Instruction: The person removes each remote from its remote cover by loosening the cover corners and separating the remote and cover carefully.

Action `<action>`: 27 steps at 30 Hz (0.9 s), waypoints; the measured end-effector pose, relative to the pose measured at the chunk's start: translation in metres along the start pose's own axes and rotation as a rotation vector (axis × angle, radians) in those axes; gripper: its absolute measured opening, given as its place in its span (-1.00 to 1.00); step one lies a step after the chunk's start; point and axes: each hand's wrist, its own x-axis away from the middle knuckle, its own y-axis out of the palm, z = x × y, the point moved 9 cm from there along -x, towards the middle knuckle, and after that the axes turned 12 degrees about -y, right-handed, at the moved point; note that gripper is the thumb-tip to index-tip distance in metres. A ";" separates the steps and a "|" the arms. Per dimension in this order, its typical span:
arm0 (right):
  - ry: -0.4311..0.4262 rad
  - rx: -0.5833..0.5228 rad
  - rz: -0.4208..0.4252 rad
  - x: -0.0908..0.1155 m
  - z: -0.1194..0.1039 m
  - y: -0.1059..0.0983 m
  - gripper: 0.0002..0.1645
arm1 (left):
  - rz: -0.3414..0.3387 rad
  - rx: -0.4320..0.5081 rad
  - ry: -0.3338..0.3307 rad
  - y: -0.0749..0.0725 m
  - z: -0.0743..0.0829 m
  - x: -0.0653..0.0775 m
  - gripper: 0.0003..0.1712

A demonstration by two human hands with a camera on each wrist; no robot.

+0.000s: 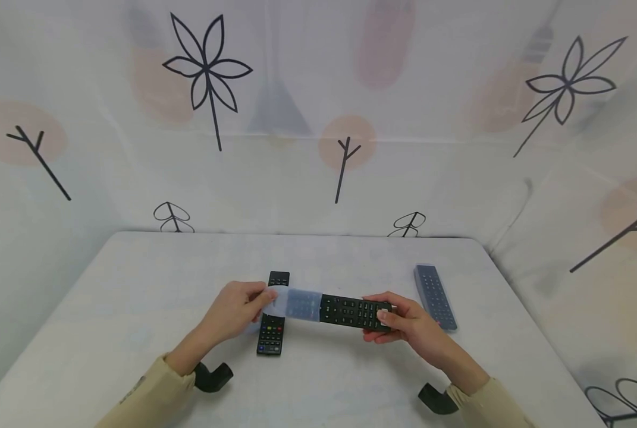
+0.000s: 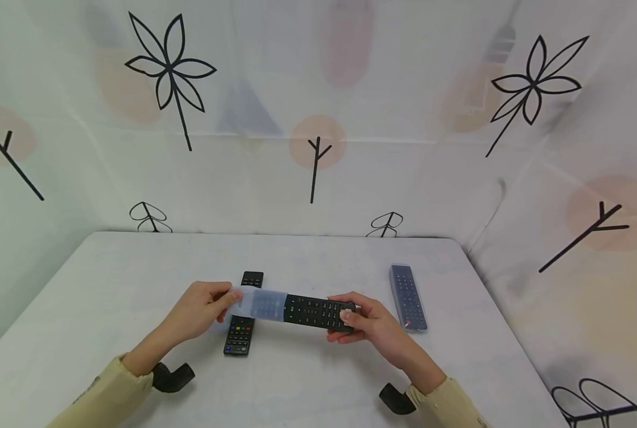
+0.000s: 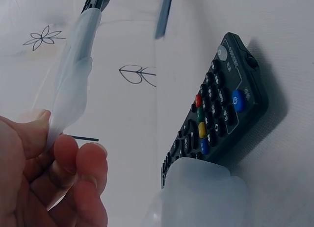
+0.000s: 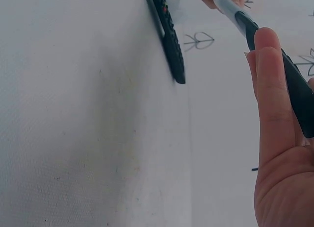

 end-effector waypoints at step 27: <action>-0.018 0.022 -0.018 0.007 -0.001 -0.005 -0.46 | -0.016 0.023 -0.022 -0.003 -0.011 0.003 -0.56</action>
